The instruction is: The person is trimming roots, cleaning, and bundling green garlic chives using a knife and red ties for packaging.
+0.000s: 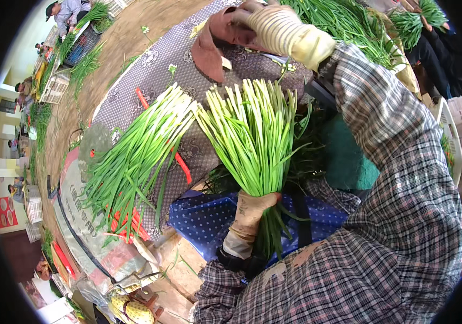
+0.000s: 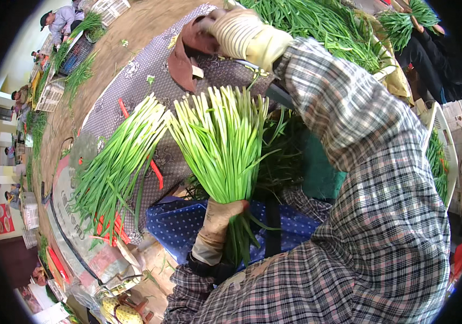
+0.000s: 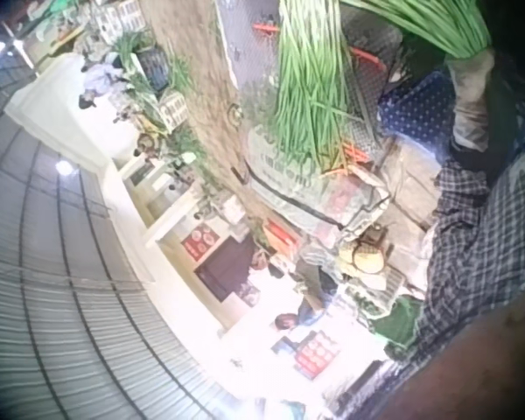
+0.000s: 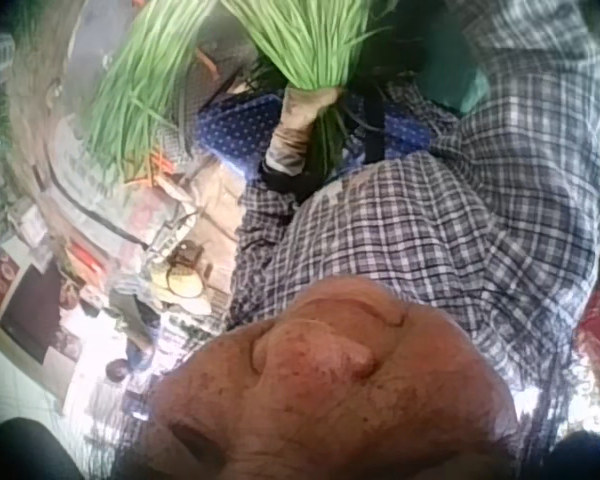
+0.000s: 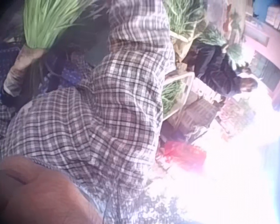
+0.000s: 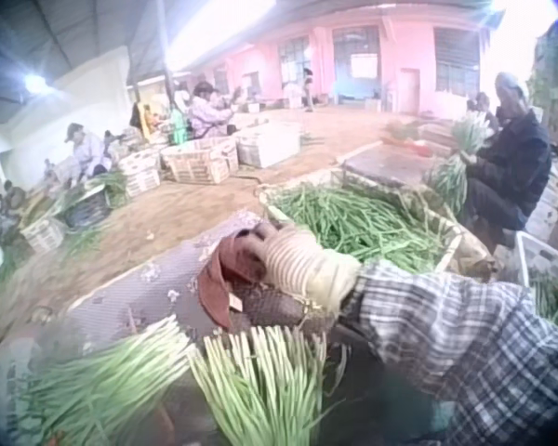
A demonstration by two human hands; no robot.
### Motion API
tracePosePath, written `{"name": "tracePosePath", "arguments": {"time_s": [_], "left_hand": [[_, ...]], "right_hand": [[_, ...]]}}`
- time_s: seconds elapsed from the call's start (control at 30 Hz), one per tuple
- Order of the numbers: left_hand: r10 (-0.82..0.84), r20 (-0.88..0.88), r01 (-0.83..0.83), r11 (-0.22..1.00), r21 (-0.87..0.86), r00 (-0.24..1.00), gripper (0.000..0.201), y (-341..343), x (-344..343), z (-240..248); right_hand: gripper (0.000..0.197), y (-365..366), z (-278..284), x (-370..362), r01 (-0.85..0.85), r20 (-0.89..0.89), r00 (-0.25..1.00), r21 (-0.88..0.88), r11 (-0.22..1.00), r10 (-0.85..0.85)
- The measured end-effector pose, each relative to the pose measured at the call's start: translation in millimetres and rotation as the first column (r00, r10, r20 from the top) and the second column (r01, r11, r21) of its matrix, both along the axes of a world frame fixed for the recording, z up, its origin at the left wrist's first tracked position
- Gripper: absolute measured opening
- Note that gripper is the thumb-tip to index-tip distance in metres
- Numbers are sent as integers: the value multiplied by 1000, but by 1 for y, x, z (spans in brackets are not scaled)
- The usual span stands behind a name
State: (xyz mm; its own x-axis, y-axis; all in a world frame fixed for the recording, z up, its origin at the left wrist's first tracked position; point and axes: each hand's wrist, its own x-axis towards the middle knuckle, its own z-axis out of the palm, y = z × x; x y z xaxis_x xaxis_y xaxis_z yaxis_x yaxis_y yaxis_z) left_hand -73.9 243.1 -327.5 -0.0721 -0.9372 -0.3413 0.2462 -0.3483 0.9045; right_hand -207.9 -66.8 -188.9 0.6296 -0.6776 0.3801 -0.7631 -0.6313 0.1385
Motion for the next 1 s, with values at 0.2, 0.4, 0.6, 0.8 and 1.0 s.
{"name": "tracePosePath", "arguments": {"time_s": [0.2, 0.4, 0.6, 0.8, 1.0], "left_hand": [[-17, -18, 18, 1000, 18, 1000, 28, -4, -9, 5], [-12, -31, 13, 999, 33, 999, 43, 0, -7, 17], [-32, -171, 44, 997, 67, 985, 40, -3, -9, 20], [49, -160, -36, 996, 84, 986, 35, 4, -5, 15], [27, 51, -27, 1000, -15, 998, 30, 0, -15, 23]], "right_hand": [[35, 77, 30, -4, -9, 11, 1000, 406, 914, 5], [26, 88, -60, -19, -193, 52, 981, 250, 949, 186], [15, 57, -76, -39, 51, 90, 994, 90, 995, -59], [20, 85, 11, -43, 240, -30, 971, 195, 951, -239], [47, 118, -31, -9, -286, 15, 955, 301, 910, 296]]}}
